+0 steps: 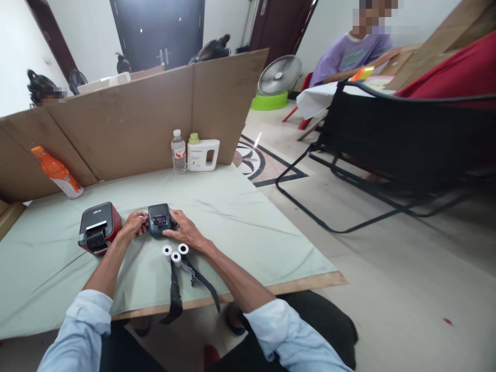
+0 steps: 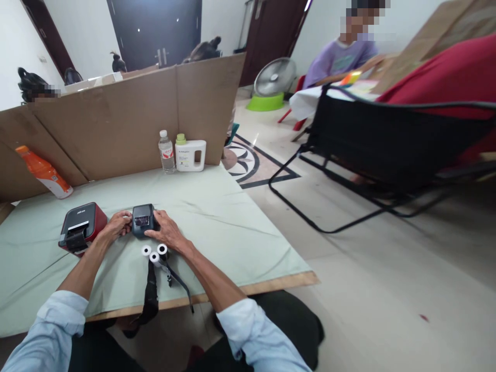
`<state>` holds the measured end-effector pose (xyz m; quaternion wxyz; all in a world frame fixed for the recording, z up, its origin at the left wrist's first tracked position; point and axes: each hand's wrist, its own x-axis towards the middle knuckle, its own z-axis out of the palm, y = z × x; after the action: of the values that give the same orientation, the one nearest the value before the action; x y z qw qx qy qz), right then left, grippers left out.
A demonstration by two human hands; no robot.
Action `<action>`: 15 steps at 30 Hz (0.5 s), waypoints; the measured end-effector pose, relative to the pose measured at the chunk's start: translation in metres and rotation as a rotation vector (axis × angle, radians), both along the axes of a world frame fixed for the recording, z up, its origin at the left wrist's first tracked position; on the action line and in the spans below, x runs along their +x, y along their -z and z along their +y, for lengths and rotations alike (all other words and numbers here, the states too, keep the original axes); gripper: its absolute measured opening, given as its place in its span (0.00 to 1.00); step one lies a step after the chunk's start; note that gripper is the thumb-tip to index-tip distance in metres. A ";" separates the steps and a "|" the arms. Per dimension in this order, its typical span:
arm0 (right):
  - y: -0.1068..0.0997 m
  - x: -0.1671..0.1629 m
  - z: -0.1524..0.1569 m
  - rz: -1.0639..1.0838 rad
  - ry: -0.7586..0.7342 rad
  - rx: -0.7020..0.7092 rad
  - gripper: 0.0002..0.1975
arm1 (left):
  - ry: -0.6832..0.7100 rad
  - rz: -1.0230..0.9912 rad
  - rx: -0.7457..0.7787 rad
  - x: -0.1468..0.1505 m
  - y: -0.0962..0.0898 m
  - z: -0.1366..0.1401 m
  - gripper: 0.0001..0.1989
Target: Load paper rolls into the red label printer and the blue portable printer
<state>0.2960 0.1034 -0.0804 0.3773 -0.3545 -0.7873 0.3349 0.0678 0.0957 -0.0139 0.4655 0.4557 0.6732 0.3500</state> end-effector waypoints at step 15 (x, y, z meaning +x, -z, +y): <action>0.002 -0.002 0.001 0.000 0.015 0.002 0.39 | -0.041 0.024 -0.043 -0.001 0.005 0.009 0.04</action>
<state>0.2936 0.1043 -0.0820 0.3801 -0.3599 -0.7850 0.3313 0.0666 0.1048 -0.0185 0.4597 0.4359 0.6952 0.3397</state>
